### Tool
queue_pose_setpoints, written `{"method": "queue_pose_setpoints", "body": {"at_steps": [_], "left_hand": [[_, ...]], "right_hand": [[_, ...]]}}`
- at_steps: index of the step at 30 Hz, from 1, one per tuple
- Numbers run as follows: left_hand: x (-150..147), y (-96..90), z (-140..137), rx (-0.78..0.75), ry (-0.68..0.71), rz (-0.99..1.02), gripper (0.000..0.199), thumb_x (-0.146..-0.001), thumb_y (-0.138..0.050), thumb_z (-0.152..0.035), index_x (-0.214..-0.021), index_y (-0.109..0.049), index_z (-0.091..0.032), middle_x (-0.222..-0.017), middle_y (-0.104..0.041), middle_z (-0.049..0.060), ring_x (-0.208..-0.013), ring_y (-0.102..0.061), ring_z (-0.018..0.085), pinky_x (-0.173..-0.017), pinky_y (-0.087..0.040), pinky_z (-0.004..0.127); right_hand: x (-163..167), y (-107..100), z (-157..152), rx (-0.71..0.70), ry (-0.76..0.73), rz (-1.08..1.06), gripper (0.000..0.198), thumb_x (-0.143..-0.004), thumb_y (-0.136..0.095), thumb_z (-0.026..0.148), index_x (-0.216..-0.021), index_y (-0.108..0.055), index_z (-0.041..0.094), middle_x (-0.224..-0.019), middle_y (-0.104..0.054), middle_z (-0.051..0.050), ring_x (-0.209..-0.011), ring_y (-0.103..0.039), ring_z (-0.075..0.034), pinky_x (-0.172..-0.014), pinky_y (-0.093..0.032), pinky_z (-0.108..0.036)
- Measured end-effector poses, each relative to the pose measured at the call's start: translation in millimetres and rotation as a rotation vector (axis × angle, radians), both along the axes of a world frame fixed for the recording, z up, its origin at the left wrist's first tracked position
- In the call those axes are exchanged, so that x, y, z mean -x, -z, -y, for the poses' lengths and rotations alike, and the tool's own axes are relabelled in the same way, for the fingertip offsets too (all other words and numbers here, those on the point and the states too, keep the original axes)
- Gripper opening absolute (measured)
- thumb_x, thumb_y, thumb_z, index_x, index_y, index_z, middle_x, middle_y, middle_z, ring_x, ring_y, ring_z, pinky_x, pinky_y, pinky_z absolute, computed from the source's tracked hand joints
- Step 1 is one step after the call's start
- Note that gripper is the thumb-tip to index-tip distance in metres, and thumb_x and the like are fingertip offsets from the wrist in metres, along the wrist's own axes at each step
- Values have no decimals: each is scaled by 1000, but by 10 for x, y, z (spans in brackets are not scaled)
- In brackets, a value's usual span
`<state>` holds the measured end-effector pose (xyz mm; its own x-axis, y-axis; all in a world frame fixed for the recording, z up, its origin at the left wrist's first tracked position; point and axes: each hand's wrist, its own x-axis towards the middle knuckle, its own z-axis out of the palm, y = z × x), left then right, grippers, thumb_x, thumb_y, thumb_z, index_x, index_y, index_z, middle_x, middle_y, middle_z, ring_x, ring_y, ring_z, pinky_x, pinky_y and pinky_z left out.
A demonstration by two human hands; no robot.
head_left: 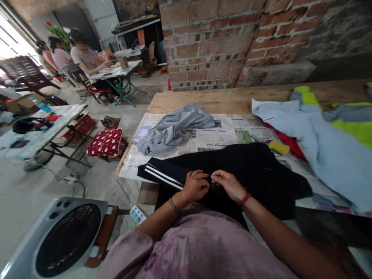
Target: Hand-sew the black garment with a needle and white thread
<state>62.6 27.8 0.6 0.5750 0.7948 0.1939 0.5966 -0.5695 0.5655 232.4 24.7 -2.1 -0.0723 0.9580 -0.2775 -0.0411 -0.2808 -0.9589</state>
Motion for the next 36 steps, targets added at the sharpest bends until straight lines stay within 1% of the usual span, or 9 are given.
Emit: {"method": "queue_pose_setpoints", "body": {"at_steps": [4, 9, 16, 22, 25, 29, 31, 33, 36], "left_hand": [[-20, -13, 9, -21, 71, 9, 12, -74, -58, -18, -78, -67, -25, -93, -67, -1, -95, -54, 17, -98, -22, 44], [-53, -16, 70, -39, 63, 3, 11, -75, -57, -18, -73, -67, -22, -90, -67, 0, -85, -55, 15, -93, -27, 40], [-60, 98, 152, -31, 117, 56, 11, -76, -58, -19, -70, -67, -21, -86, -67, 0, -82, -57, 13, -88, -32, 34], [-28, 118, 90, -12, -37, 158, 7, -73, -63, -16, -74, -68, -22, -87, -69, 0, -83, -60, 14, -85, -34, 34], [-29, 103, 75, 16, -76, 193, 8, -73, -63, -16, -74, -68, -21, -85, -70, 1, -81, -62, 14, -84, -36, 33], [-16, 106, 75, 48, -103, 245, 9, -76, -60, -16, -75, -68, -20, -79, -70, 1, -78, -63, 13, -80, -41, 29], [-3, 111, 73, 68, -106, 270, 9, -76, -60, -17, -76, -68, -20, -78, -70, 2, -77, -64, 14, -78, -44, 28], [9, 115, 68, 87, -111, 278, 10, -77, -59, -18, -77, -69, -20, -78, -71, 2, -77, -64, 14, -77, -45, 27], [13, 120, 62, 112, -133, 287, 10, -76, -60, -16, -77, -69, -20, -77, -71, 2, -74, -65, 14, -76, -46, 26]], "right_hand": [[8, 0, -11, 16, -15, -30, 22, -61, -67, 35, -66, -59, 15, -57, -56, 2, -55, -46, -8, -56, -35, -22], [94, 66, -35, 93, 95, -135, 24, -52, -71, 31, -60, -56, 15, -52, -55, 2, -51, -46, -7, -53, -34, -21], [58, 160, -148, 118, 261, -140, 34, -50, -72, 39, -62, -49, 16, -49, -50, 5, -42, -43, -5, -45, -32, -19], [6, -42, -166, 77, 245, -121, 37, -59, -69, 44, -77, -48, 19, -70, -64, 0, -43, -51, -6, -38, -31, -17], [-16, -187, -187, 125, 174, -246, 38, -65, -65, 47, -84, -43, 23, -65, -62, 4, -38, -50, -8, -34, -32, -17], [-14, -279, -232, 183, 115, -440, 31, -67, -67, 35, -87, -47, 24, -60, -57, 7, -50, -57, -9, -50, -47, -22], [18, -281, -244, 114, 88, -435, 28, -67, -67, 35, -87, -50, 24, -66, -59, 5, -65, -62, -12, -65, -51, -28], [53, -266, -247, -25, 67, -327, 25, -70, -63, 39, -84, -52, 23, -73, -61, 2, -78, -64, -16, -76, -50, -35], [47, -227, -253, -318, 18, 76, 20, -78, -54, 40, -84, -56, 22, -86, -64, -4, -90, -61, -19, -86, -46, -39]]}}
